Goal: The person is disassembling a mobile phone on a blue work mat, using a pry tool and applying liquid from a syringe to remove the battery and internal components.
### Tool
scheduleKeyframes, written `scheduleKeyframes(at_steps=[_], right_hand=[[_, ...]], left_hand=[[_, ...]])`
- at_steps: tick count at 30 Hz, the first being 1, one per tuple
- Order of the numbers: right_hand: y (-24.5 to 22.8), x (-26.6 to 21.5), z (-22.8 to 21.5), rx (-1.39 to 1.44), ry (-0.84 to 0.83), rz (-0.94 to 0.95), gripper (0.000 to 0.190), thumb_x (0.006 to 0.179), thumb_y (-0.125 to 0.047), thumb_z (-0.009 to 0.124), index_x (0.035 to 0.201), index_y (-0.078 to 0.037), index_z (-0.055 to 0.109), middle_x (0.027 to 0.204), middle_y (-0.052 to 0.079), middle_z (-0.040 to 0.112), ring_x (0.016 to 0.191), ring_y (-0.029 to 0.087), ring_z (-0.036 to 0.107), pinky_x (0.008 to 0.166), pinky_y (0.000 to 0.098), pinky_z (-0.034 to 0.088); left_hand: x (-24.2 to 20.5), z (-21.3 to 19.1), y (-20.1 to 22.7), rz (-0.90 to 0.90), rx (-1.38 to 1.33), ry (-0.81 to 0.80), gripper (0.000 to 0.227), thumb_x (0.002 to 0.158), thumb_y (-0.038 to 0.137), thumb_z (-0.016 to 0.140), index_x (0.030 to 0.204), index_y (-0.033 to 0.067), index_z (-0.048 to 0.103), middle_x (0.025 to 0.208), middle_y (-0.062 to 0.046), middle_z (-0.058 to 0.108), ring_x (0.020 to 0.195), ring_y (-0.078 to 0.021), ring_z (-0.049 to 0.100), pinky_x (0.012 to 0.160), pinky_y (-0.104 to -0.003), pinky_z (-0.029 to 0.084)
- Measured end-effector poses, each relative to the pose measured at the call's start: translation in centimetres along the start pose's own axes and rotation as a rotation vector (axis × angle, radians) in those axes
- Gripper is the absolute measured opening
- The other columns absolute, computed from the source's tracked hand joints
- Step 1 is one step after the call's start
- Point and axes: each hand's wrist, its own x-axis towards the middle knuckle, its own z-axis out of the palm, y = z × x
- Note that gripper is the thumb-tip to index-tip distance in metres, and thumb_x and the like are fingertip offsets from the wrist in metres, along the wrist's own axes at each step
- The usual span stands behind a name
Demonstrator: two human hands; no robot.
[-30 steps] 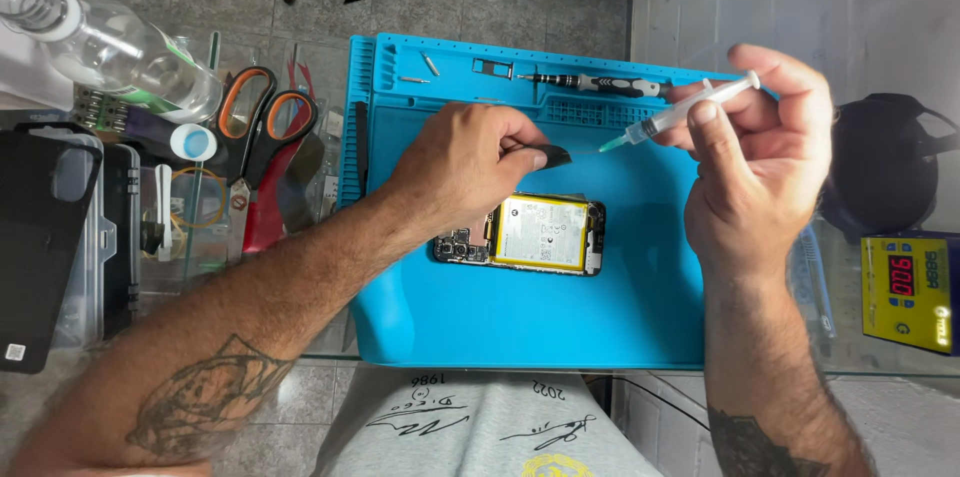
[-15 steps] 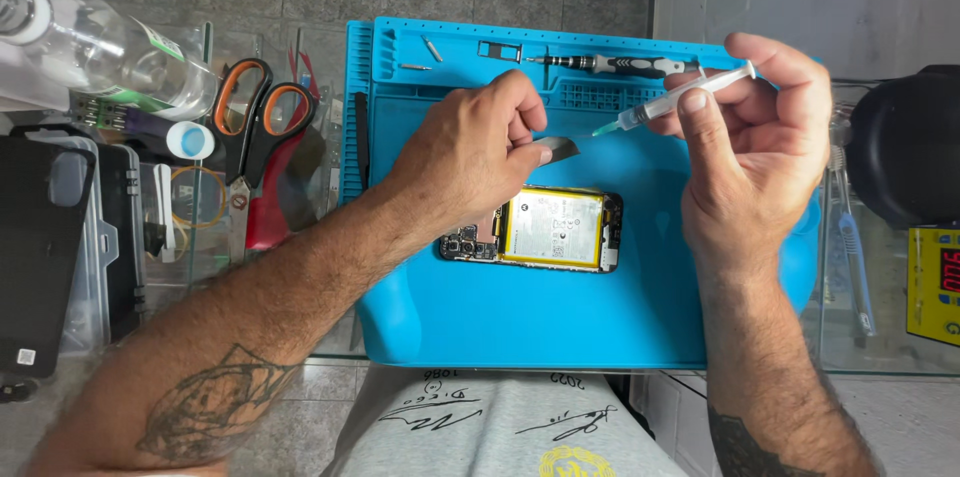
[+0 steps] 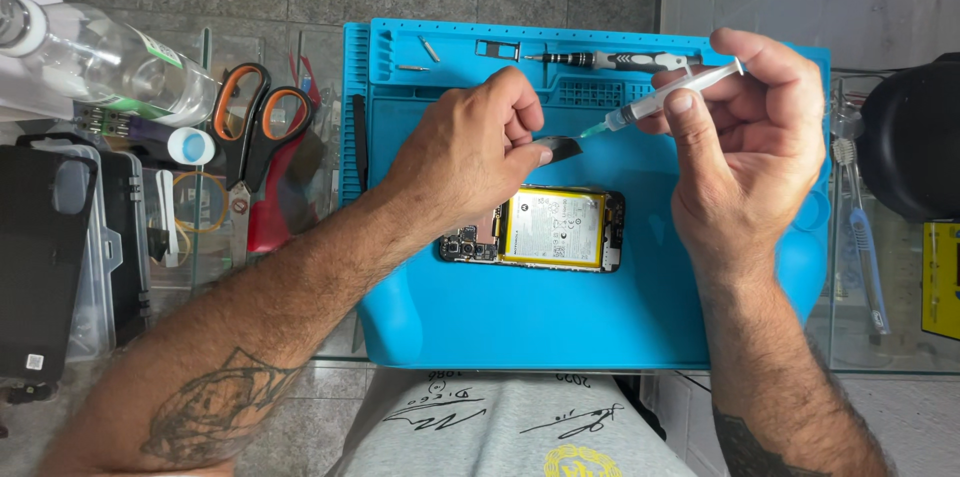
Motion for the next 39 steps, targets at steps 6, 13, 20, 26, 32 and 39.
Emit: scheduleKeyframes(at_steps=[6, 13, 20, 26, 32, 39], right_hand=[[0.1, -0.1, 0.0, -0.002, -0.006, 0.015, 0.035, 0.122, -0.003, 0.068, 0.149, 0.002, 0.048, 0.117, 0.026, 0.072, 0.101, 0.032, 0.077, 0.094, 0.0390, 0.070], [-0.1, 0.0, -0.1, -0.021, -0.015, 0.010, 0.035, 0.122, -0.006, 0.068, 0.148, 0.003, 0.048, 0.118, 0.027, 0.072, 0.098, 0.032, 0.077, 0.094, 0.0395, 0.070], [-0.1, -0.1, -0.6, -0.032, 0.009, 0.014, 0.034, 0.122, -0.001, 0.069, 0.149, 0.004, 0.048, 0.112, 0.026, 0.071, 0.100, 0.034, 0.077, 0.092, 0.0402, 0.071], [0.2, -0.4, -1.3, -0.046, 0.016, 0.005, 0.034, 0.123, -0.003, 0.069, 0.149, 0.003, 0.048, 0.114, 0.027, 0.071, 0.109, 0.036, 0.078, 0.093, 0.0426, 0.073], [0.3, -0.5, -1.3, -0.028, 0.026, 0.000, 0.034, 0.124, -0.002, 0.069, 0.150, 0.003, 0.047, 0.112, 0.026, 0.070, 0.111, 0.037, 0.077, 0.092, 0.0428, 0.072], [-0.4, -0.2, -0.2, -0.052, 0.009, 0.002, 0.033, 0.122, -0.005, 0.069, 0.147, 0.004, 0.049, 0.115, 0.026, 0.072, 0.096, 0.032, 0.077, 0.092, 0.0392, 0.071]], left_hand=[[0.0, 0.2, -0.3, 0.008, -0.008, -0.001, 0.029, 0.097, 0.022, 0.087, 0.107, 0.0180, 0.061, 0.094, 0.001, 0.080, 0.084, -0.0173, 0.078, 0.065, -0.037, 0.064], [0.0, 0.2, -0.3, 0.006, -0.020, -0.003, 0.030, 0.098, 0.022, 0.088, 0.108, 0.0184, 0.061, 0.094, 0.002, 0.079, 0.085, -0.0186, 0.079, 0.068, -0.039, 0.066], [0.0, 0.1, -0.3, 0.003, -0.023, 0.009, 0.029, 0.097, 0.024, 0.088, 0.107, 0.0179, 0.061, 0.093, 0.002, 0.079, 0.083, -0.0162, 0.078, 0.067, -0.035, 0.065], [0.0, 0.3, -0.6, 0.022, -0.017, 0.013, 0.029, 0.097, 0.026, 0.088, 0.108, 0.0179, 0.061, 0.094, 0.002, 0.080, 0.084, -0.0166, 0.078, 0.067, -0.036, 0.064], [-0.1, 0.1, -0.4, 0.010, -0.021, 0.014, 0.029, 0.097, 0.024, 0.088, 0.106, 0.0179, 0.061, 0.093, 0.003, 0.079, 0.084, -0.0156, 0.078, 0.067, -0.035, 0.064], [-0.1, 0.1, -0.4, 0.013, -0.027, 0.006, 0.029, 0.098, 0.025, 0.087, 0.107, 0.0179, 0.061, 0.094, 0.002, 0.078, 0.085, -0.0163, 0.077, 0.068, -0.036, 0.064]])
